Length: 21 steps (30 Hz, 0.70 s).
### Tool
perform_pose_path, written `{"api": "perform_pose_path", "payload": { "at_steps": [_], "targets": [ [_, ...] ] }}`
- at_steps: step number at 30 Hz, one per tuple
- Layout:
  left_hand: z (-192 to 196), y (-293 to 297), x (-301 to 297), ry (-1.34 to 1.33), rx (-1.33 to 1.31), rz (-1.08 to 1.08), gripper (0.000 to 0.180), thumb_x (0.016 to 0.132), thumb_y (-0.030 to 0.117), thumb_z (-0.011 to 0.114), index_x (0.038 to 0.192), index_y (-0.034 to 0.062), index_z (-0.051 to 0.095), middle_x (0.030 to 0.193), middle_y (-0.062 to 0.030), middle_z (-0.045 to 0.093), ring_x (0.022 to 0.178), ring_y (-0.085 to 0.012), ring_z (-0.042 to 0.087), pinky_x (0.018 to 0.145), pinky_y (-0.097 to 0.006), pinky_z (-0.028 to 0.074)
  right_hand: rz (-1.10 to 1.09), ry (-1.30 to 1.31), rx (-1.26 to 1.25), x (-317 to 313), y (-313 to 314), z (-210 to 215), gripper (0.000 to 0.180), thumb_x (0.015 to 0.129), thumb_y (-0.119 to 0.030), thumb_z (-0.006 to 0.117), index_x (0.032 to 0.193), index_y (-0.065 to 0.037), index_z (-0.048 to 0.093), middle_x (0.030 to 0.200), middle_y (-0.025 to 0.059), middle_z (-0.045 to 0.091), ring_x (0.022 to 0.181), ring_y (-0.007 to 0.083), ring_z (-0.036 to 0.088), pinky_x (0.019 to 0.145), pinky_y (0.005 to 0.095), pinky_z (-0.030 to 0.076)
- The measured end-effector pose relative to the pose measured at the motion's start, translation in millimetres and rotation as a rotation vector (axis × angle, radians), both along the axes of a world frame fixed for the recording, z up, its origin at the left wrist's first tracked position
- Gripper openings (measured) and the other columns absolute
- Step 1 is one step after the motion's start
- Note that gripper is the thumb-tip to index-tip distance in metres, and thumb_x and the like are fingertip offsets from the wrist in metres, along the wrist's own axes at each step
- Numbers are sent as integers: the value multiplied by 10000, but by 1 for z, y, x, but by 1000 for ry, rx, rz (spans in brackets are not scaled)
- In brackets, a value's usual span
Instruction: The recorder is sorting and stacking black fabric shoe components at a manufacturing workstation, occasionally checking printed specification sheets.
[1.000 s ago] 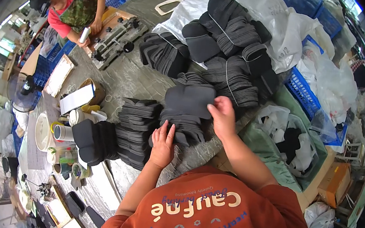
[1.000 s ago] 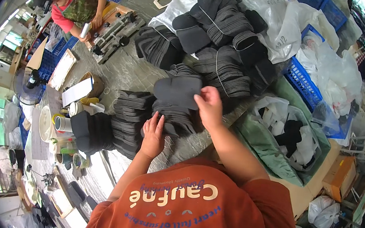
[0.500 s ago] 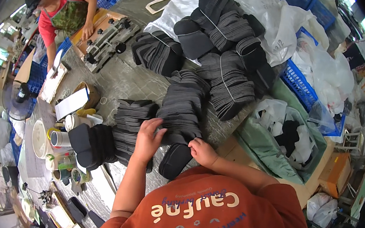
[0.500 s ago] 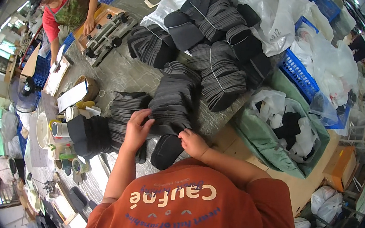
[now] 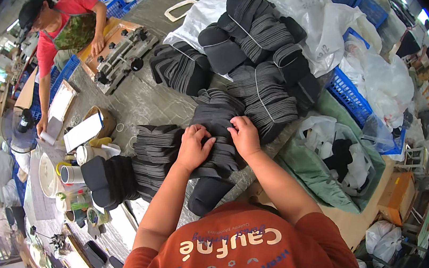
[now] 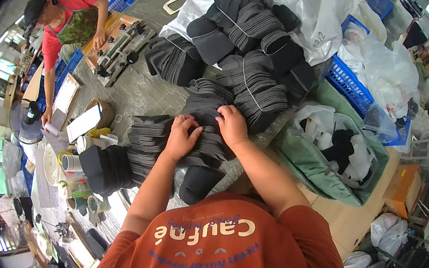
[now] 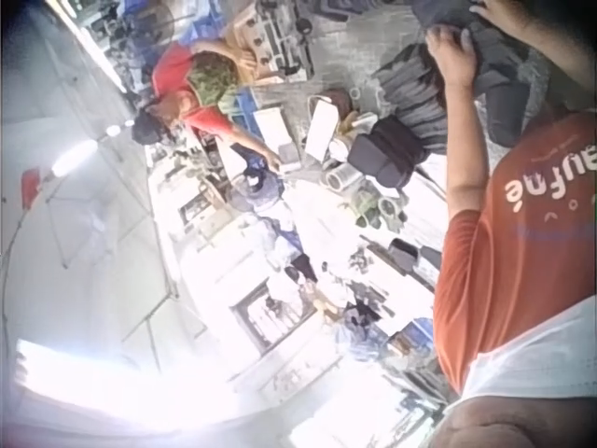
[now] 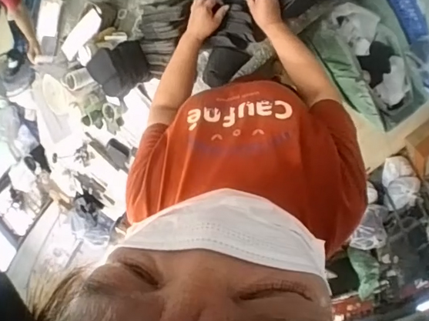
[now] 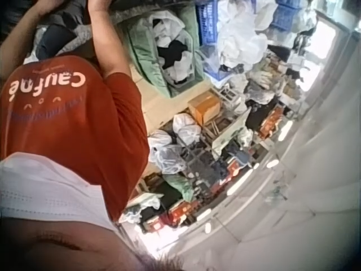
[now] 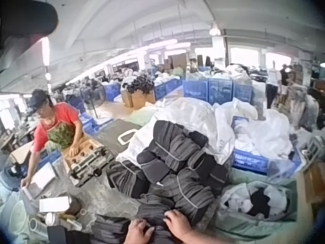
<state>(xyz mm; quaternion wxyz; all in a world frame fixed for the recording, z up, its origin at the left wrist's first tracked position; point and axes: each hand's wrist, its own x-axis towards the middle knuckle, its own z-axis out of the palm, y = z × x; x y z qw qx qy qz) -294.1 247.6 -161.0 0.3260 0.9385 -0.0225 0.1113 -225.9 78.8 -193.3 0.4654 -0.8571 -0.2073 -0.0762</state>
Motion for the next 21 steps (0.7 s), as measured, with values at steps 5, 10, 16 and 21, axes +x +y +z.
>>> {"api": "perform_pose_path", "payload": {
  "at_steps": [5,10,16,21],
  "targets": [
    [1,-2,-8,-100,-22,31,171,711,162,682,810,48,602,1155,-158,515,1056,-341,470,879,-407,383,37,-183,-42,-7,5,-10,195,692,-53,672,849,-65,558,817,84,569,769,289,565,679,363,470],
    [-2,4,-7,-66,-25,-24,163,709,145,671,809,43,592,1230,-179,476,1098,-355,449,913,-416,366,-4,-129,-3,-4,10,-3,188,660,-51,696,769,-48,543,752,92,563,688,284,559,615,361,458],
    [2,4,-4,-66,-3,-35,170,700,150,671,804,44,591,1218,-167,489,1102,-347,451,920,-416,353,104,-130,27,-5,9,2,182,695,-15,650,804,-45,507,757,114,562,712,302,561,627,361,450],
    [-1,4,-5,-132,12,-31,185,688,182,680,796,55,600,1095,-128,546,1038,-313,484,891,-408,350,176,145,221,-12,5,2,173,781,-46,589,874,-44,444,722,135,529,713,339,535,647,380,440]
  ]
}}
